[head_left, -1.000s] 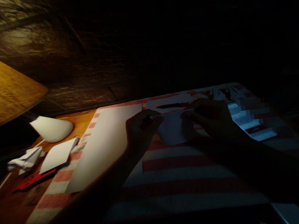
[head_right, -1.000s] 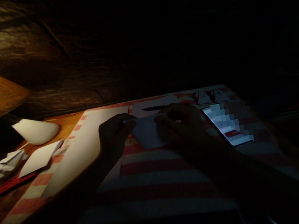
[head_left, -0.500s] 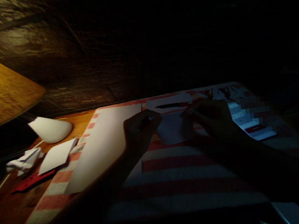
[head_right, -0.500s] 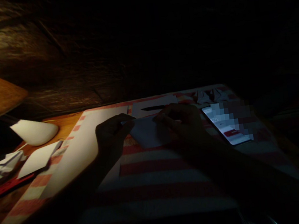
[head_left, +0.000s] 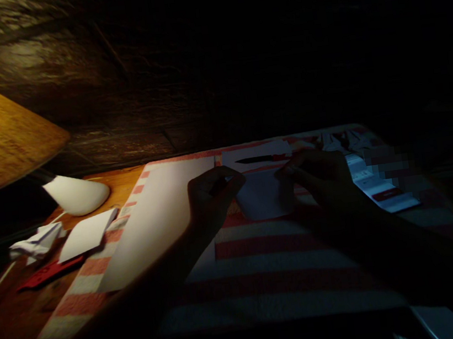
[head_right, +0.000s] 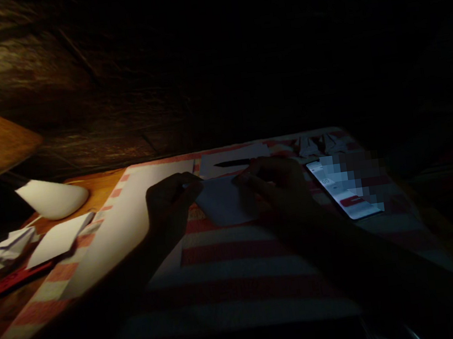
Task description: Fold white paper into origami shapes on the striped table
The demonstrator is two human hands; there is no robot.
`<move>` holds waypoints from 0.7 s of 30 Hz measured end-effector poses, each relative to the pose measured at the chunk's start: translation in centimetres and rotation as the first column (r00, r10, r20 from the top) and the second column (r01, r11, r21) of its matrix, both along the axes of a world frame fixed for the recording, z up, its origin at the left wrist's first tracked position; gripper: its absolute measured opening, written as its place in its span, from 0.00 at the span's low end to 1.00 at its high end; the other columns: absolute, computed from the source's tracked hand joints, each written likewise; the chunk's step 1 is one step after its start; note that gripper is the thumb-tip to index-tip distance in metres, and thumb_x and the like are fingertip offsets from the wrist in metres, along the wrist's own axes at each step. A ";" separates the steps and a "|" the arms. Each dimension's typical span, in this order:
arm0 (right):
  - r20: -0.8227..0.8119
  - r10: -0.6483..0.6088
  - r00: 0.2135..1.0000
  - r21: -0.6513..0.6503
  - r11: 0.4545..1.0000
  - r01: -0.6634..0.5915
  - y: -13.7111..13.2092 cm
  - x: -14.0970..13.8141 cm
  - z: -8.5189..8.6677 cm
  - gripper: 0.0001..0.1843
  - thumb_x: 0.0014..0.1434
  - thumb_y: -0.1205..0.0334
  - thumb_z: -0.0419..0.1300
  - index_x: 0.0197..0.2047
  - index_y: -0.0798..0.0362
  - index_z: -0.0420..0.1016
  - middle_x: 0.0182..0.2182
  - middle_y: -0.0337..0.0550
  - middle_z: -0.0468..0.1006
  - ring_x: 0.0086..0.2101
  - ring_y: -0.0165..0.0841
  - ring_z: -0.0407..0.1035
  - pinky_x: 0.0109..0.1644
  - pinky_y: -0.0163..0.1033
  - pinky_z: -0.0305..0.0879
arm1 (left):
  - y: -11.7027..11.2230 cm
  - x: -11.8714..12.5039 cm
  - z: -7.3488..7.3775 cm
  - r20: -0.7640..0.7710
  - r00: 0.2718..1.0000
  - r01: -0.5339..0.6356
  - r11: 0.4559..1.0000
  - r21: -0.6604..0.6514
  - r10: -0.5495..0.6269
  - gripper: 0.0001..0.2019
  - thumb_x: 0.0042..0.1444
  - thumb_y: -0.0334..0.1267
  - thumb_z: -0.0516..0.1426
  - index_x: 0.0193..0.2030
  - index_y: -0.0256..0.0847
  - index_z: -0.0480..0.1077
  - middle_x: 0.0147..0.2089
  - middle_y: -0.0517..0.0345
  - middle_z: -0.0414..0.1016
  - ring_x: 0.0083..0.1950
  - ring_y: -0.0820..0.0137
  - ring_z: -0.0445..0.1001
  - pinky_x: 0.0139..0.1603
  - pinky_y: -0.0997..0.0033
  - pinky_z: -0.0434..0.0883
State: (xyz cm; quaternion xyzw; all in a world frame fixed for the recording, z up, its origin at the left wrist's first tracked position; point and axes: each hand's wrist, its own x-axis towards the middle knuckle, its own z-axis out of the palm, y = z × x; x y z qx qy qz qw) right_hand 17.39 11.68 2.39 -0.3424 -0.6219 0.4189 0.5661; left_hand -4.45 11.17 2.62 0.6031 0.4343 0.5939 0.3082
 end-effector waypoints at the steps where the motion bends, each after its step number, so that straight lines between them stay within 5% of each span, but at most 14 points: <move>1: -0.001 0.005 1.000 -0.003 1.000 -0.005 0.0 0.0 0.0 0.08 0.58 0.59 0.70 0.28 0.50 0.82 0.28 0.38 0.80 0.30 0.30 0.74 0.34 0.34 0.67 | 0.0 0.0 0.0 -0.003 1.000 0.000 1.000 0.000 0.000 0.07 0.50 0.39 0.67 0.26 0.39 0.78 0.20 0.62 0.68 0.23 0.76 0.62 0.21 0.76 0.56; 15: 0.009 0.026 1.000 0.040 0.999 -0.027 0.1 0.0 -0.1 0.06 0.59 0.62 0.69 0.30 0.50 0.82 0.27 0.37 0.81 0.29 0.28 0.75 0.33 0.33 0.68 | 0.1 -0.2 -0.4 0.021 0.998 0.060 0.997 0.053 -0.061 0.04 0.52 0.36 0.66 0.29 0.41 0.79 0.26 0.60 0.74 0.27 0.74 0.66 0.26 0.75 0.61; 21: -0.005 0.137 0.991 0.017 0.990 -0.137 -0.4 0.0 0.6 0.08 0.60 0.62 0.68 0.29 0.52 0.80 0.26 0.38 0.79 0.27 0.28 0.73 0.33 0.34 0.68 | -0.1 -0.2 -0.2 0.000 0.998 0.057 0.997 0.060 -0.057 0.04 0.51 0.36 0.66 0.28 0.41 0.78 0.26 0.59 0.74 0.28 0.72 0.67 0.25 0.74 0.58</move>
